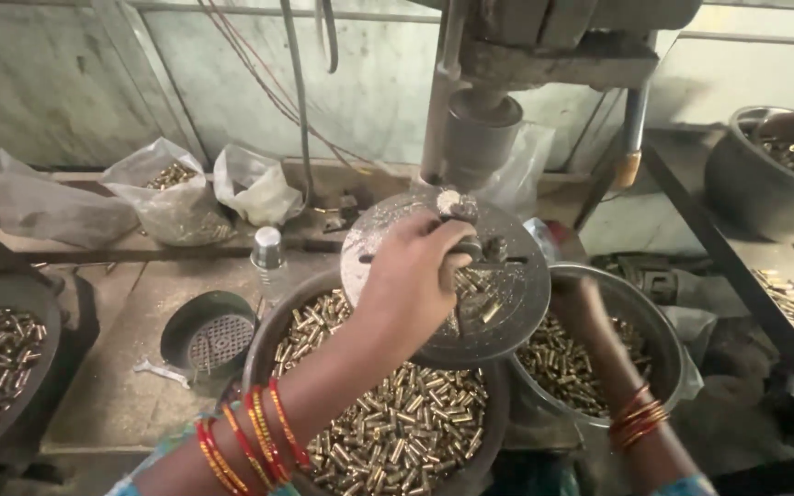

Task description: Operate a manual press machine to process and sort small cylindrical metal components.

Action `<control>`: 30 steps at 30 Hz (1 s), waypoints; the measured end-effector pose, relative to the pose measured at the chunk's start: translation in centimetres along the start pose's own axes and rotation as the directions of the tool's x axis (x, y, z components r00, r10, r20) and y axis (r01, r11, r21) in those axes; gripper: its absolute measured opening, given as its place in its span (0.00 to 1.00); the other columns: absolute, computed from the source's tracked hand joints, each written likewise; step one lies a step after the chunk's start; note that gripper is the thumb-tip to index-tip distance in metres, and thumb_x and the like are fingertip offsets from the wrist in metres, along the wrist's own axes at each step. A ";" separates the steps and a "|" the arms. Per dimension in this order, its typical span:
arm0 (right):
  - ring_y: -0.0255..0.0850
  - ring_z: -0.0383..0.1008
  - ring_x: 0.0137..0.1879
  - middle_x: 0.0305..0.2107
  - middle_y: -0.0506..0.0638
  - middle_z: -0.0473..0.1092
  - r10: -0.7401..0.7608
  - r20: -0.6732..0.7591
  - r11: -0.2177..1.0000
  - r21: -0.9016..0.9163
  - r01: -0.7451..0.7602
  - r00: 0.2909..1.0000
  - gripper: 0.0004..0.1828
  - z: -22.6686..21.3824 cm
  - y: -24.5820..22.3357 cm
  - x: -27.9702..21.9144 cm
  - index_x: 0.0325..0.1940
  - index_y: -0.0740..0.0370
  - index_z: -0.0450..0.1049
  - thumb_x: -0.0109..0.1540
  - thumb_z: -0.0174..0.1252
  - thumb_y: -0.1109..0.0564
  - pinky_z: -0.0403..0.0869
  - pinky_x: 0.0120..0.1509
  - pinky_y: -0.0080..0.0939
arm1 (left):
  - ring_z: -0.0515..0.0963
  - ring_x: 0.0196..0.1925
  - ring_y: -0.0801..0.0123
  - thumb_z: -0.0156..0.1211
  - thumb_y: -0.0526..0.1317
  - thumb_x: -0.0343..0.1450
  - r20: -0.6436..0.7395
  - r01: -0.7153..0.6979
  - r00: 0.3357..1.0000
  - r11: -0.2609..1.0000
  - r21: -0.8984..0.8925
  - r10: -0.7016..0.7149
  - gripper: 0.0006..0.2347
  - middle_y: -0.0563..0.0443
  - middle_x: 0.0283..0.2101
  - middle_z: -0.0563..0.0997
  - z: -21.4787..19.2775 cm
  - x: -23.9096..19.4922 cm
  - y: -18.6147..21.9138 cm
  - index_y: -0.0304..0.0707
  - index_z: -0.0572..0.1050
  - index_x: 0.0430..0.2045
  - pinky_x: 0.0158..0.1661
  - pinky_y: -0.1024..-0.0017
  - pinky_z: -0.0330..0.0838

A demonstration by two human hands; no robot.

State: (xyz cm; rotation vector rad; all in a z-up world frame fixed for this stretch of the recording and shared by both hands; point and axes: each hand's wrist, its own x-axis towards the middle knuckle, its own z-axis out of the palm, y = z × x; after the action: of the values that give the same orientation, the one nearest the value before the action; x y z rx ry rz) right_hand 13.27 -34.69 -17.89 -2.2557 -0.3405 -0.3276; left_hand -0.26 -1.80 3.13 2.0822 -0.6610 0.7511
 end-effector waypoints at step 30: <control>0.39 0.80 0.47 0.42 0.56 0.79 0.426 -0.190 0.623 0.771 -0.134 0.885 0.07 -3.1 -23.0 -6.5 0.45 0.69 0.77 0.63 0.59 0.69 0.79 0.55 0.36 | 0.83 0.47 0.64 0.63 0.35 0.68 0.627 0.742 0.669 0.388 -0.546 -0.398 0.16 0.45 0.49 0.85 -2.9 -0.6 -2.2 0.40 0.79 0.52 0.54 0.65 0.79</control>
State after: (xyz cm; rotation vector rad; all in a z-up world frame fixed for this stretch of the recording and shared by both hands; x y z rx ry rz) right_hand -1.13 -23.33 -2.24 -1.3534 0.0944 -0.3410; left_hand -0.03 1.91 3.03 1.4244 -0.2843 -0.3970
